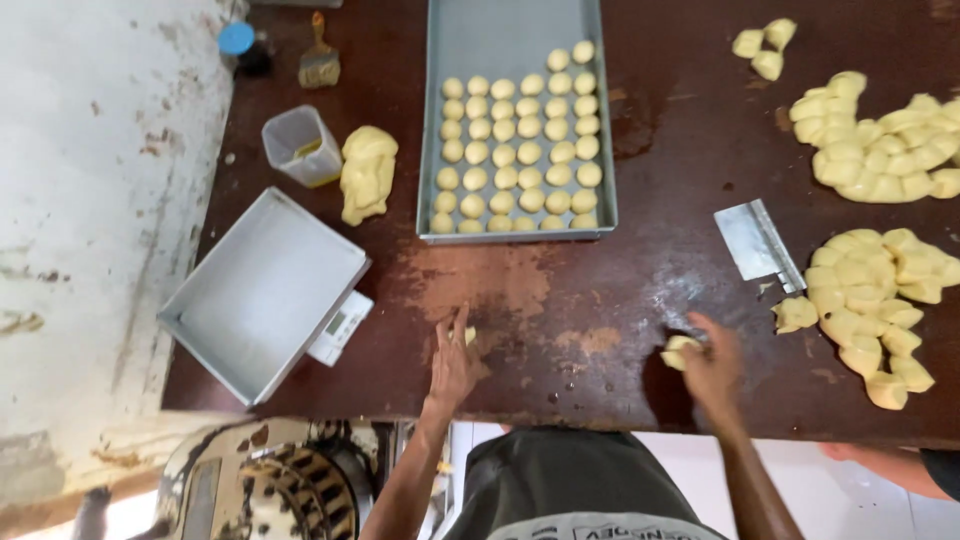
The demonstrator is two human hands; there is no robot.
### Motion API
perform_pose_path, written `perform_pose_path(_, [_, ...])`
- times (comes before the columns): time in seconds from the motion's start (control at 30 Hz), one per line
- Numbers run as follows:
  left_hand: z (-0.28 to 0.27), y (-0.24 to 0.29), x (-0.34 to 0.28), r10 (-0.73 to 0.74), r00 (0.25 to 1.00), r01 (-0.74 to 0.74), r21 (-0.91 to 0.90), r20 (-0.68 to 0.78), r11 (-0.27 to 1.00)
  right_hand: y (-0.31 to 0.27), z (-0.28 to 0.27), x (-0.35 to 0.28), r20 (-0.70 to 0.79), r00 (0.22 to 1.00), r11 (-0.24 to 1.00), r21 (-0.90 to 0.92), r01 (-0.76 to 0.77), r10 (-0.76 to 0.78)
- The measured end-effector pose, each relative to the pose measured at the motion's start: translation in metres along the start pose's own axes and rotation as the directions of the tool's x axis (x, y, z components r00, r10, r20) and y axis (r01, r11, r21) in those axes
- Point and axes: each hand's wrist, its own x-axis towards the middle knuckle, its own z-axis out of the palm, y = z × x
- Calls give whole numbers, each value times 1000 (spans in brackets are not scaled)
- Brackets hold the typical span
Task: Shaping dough into small balls and placing them neatly onto a metal tray.
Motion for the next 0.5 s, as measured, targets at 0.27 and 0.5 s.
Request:
perform_pose_path(0.27, [23, -32, 14, 131, 958, -135, 5, -255, 991, -33, 58, 37, 238, 967, 981, -186, -52, 97])
perform_pose_path(0.5, [28, -22, 2, 141, 942, -98, 154, -303, 983, -152, 110, 73, 184, 908, 924, 9, 382, -377])
